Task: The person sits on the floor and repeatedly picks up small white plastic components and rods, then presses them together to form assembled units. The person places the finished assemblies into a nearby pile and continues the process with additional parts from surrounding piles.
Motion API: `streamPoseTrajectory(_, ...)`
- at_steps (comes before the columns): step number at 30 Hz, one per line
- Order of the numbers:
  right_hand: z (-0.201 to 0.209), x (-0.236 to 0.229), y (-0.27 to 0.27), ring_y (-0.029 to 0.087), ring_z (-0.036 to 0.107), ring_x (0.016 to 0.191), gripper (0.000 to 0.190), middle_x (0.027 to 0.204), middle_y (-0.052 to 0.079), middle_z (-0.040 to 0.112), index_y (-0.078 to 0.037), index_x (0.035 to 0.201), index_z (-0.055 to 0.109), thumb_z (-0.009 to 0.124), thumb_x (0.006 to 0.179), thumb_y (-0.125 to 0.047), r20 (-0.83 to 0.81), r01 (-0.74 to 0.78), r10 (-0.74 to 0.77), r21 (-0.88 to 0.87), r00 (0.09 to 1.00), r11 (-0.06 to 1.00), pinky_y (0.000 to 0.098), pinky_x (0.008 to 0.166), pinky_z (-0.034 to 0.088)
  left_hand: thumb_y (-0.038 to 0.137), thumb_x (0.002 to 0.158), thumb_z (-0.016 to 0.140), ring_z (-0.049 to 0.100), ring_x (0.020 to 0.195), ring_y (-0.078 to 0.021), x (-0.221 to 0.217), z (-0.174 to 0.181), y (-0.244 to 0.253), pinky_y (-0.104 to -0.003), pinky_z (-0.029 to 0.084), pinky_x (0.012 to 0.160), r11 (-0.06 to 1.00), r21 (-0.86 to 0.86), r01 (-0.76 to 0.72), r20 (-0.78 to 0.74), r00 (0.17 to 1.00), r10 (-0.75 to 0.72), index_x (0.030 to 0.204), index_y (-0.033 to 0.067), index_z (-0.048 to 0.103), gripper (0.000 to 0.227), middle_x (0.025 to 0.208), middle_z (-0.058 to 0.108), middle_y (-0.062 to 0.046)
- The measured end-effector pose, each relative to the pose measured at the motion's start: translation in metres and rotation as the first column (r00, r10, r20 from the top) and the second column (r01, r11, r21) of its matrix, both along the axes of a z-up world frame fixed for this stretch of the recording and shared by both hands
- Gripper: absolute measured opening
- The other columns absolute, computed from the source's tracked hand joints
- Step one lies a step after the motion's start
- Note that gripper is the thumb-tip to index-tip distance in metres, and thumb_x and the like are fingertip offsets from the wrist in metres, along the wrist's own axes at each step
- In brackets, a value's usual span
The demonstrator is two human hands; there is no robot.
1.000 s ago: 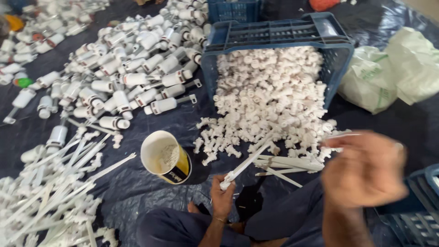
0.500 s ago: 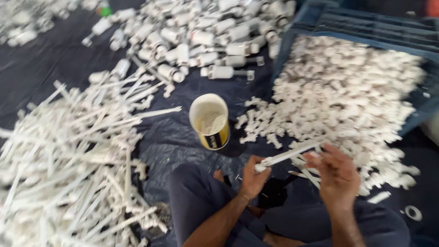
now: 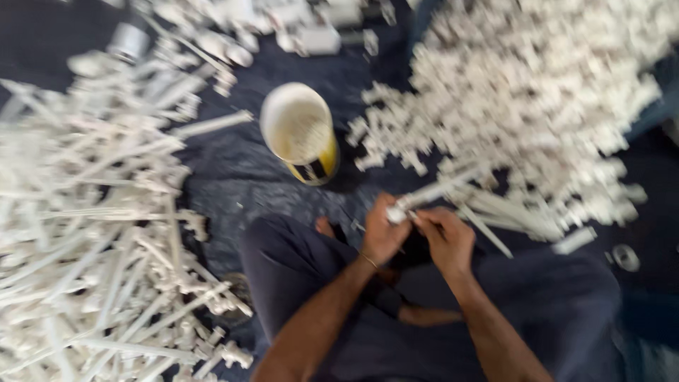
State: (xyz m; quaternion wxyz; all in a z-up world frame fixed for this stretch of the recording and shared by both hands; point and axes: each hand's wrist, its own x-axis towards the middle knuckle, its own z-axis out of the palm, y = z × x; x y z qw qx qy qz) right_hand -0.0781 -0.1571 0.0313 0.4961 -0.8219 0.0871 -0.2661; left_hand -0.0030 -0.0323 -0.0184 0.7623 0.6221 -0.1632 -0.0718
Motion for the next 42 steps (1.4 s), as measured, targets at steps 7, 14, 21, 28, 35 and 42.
streamPoseTrajectory(7,0.017,-0.003,0.009,0.009,0.064,0.071,0.011,0.084,0.005,0.072,-0.002,0.099,0.076,0.080,0.089,-0.002,0.022,-0.013,0.012,0.050,1.000,0.999,0.0233,0.062,0.050,-0.001,0.087,0.073,0.059,0.087,-0.0069,-0.005,0.008,0.002,-0.024,0.051,0.073,0.989,0.149,-0.021,0.061,0.998,0.012,0.110,0.0023,0.053,0.030,0.105,0.069,-0.006)
streamPoseTrajectory(14,-0.003,0.005,0.006,0.011,0.066,0.069,0.010,0.079,0.006,0.073,-0.004,0.093,0.077,0.082,0.086,-0.008,0.004,0.057,-0.057,0.041,0.998,0.998,0.0269,0.062,0.053,0.008,0.090,0.074,0.065,0.084,-0.0164,-0.004,-0.003,0.002,-0.030,0.054,0.076,0.948,0.313,-0.065,0.151,0.988,0.018,0.111,0.0023,0.060,0.027,0.095,0.069,-0.010)
streamPoseTrajectory(21,0.010,-0.002,0.001,0.024,0.072,0.071,0.012,0.082,0.012,0.073,-0.003,0.093,0.076,0.081,0.083,-0.007,0.060,0.021,-0.014,-0.119,0.998,0.993,0.0331,0.061,0.055,0.004,0.087,0.071,0.069,0.084,-0.0181,-0.008,0.010,-0.002,-0.031,0.055,0.075,0.950,0.307,-0.059,0.152,0.988,0.013,0.113,0.0018,0.061,0.028,0.096,0.071,-0.011)
streamPoseTrajectory(28,0.011,-0.005,0.000,0.030,0.072,0.070,0.009,0.080,0.012,0.071,-0.002,0.088,0.071,0.078,0.083,-0.006,0.081,-0.010,0.025,-0.185,0.996,0.983,0.0378,0.060,0.056,0.004,0.087,0.074,0.069,0.088,-0.0130,-0.012,-0.008,-0.003,-0.029,0.055,0.076,0.934,0.351,-0.063,0.152,0.988,0.010,0.118,0.0002,0.058,0.035,0.099,0.071,-0.007)
streamPoseTrajectory(35,0.006,-0.010,0.007,0.029,0.072,0.067,0.008,0.077,0.011,0.071,-0.003,0.084,0.070,0.078,0.083,-0.004,0.148,0.055,-0.030,-0.166,0.989,0.985,0.0370,0.058,0.056,0.004,0.083,0.076,0.065,0.080,-0.0099,-0.022,0.007,-0.007,-0.026,0.055,0.069,0.986,0.156,0.057,0.102,0.992,-0.073,0.123,0.0011,0.051,0.047,0.095,0.068,-0.006)
streamPoseTrajectory(42,0.024,-0.010,0.005,0.026,0.074,0.069,0.005,0.080,0.008,0.073,-0.005,0.089,0.075,0.077,0.085,-0.003,-0.022,0.014,-0.013,0.033,1.000,0.999,0.0355,0.060,0.057,-0.003,0.081,0.066,0.055,0.065,-0.0102,-0.023,0.005,0.002,-0.027,0.046,0.056,0.967,0.226,0.114,-0.003,0.993,-0.116,0.127,0.0041,0.052,0.048,0.088,0.064,-0.005)
